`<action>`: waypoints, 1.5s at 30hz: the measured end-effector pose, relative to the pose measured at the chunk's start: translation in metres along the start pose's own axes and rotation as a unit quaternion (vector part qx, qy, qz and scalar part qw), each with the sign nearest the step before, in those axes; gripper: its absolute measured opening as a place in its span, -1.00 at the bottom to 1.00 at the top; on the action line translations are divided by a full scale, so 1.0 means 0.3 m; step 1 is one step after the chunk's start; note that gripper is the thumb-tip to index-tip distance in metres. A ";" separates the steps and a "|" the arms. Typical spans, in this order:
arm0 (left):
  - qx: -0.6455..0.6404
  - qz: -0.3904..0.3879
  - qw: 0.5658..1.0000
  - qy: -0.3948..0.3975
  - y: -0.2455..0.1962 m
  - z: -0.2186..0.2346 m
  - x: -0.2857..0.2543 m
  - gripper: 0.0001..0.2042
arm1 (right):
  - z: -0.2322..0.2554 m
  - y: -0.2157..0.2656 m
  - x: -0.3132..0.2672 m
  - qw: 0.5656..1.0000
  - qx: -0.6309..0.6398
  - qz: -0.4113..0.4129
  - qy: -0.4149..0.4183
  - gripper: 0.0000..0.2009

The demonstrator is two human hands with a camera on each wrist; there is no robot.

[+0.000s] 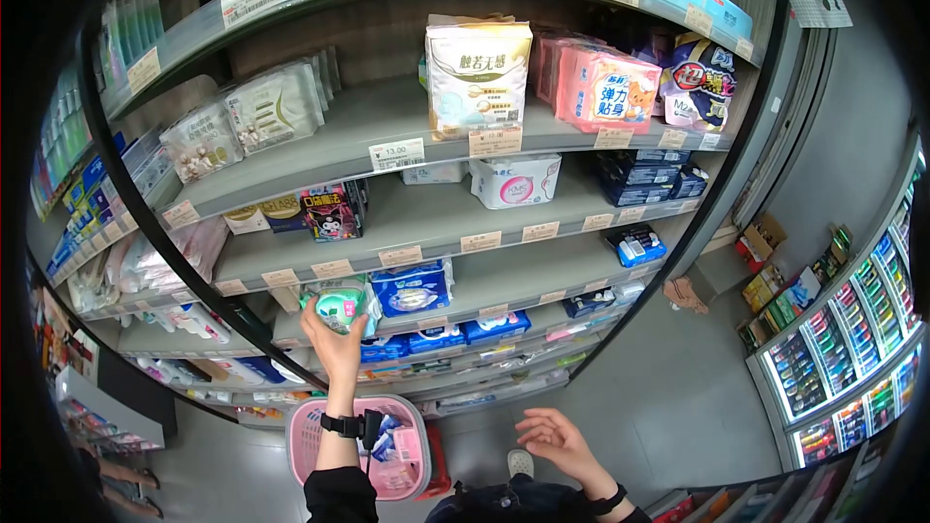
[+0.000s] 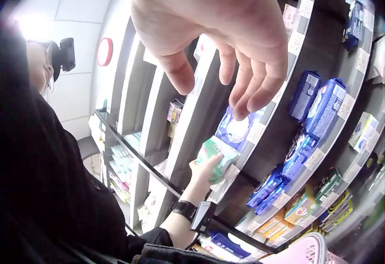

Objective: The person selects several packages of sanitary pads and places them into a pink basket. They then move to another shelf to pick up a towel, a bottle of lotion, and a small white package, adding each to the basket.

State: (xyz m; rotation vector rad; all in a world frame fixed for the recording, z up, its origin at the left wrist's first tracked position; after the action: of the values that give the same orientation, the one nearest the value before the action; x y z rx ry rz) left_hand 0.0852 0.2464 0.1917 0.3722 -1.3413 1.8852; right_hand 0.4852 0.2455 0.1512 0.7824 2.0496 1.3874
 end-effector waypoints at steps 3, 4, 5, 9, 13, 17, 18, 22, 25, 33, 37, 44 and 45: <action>0.016 -0.003 1.000 -0.004 0.002 -0.016 0.006 -0.19 | 0.007 0.005 0.000 1.000 -0.001 -0.005 -0.007 -0.46; 0.024 -0.004 1.000 -0.006 0.002 -0.021 0.009 -0.20 | 0.009 0.005 0.001 1.000 0.000 -0.006 -0.007 -0.46; 0.024 -0.003 1.000 -0.005 0.002 -0.027 0.011 -0.20 | 0.011 0.005 0.002 1.000 -0.002 -0.007 -0.008 -0.46; 0.058 0.003 0.998 -0.014 0.012 -0.051 0.016 -0.22 | 0.022 -0.002 0.006 1.000 -0.003 -0.012 -0.009 -0.47; 0.092 0.016 0.995 -0.021 0.007 -0.076 0.019 -0.23 | 0.023 0.004 0.009 1.000 -0.004 -0.020 -0.007 -0.47; 0.102 0.026 0.994 -0.012 0.021 -0.104 0.018 -0.24 | 0.029 -0.011 0.019 1.000 -0.005 -0.018 0.006 -0.47; 0.109 0.025 0.994 -0.015 0.026 -0.114 0.009 -0.24 | 0.029 -0.017 0.019 1.000 -0.006 -0.018 0.011 -0.47; 0.095 0.007 0.995 0.010 0.044 -0.095 0.001 -0.14 | 0.018 -0.020 0.025 0.999 -0.011 -0.026 0.027 -0.47; 0.024 0.009 0.999 0.039 0.015 -0.037 0.009 -0.02 | 0.018 -0.020 0.037 0.999 -0.007 -0.027 0.039 -0.47; 0.219 -0.147 0.945 0.195 -0.108 0.065 0.107 -0.12 | 0.034 -0.016 0.040 0.999 -0.010 -0.037 0.038 -0.48; 0.138 -0.166 0.951 0.221 -0.079 -0.008 0.124 -0.27 | 0.061 -0.013 0.043 0.999 -0.001 -0.028 0.029 -0.47; 0.152 -0.182 0.950 0.201 -0.060 -0.016 0.120 -0.27 | 0.060 -0.005 0.047 0.999 -0.018 -0.027 0.021 -0.48; 0.145 -0.187 0.952 0.196 -0.061 -0.013 0.114 -0.27 | 0.049 -0.001 0.049 0.999 -0.016 -0.026 0.029 -0.48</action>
State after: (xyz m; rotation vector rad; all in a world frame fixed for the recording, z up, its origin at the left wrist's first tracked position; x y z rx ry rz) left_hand 0.0770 0.2667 0.2237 0.3465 -0.6765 1.7173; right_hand 0.4854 0.2650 0.1444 0.6777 2.0711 1.4252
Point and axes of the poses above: each hand's wrist, its own x-axis towards the middle knuckle, its own z-axis out of the back of the hand, y = z × x, the point moved 4 cm from there along x, towards the middle knuckle, and after that the axes turned 3 degrees about -z, right-handed, at the moved point
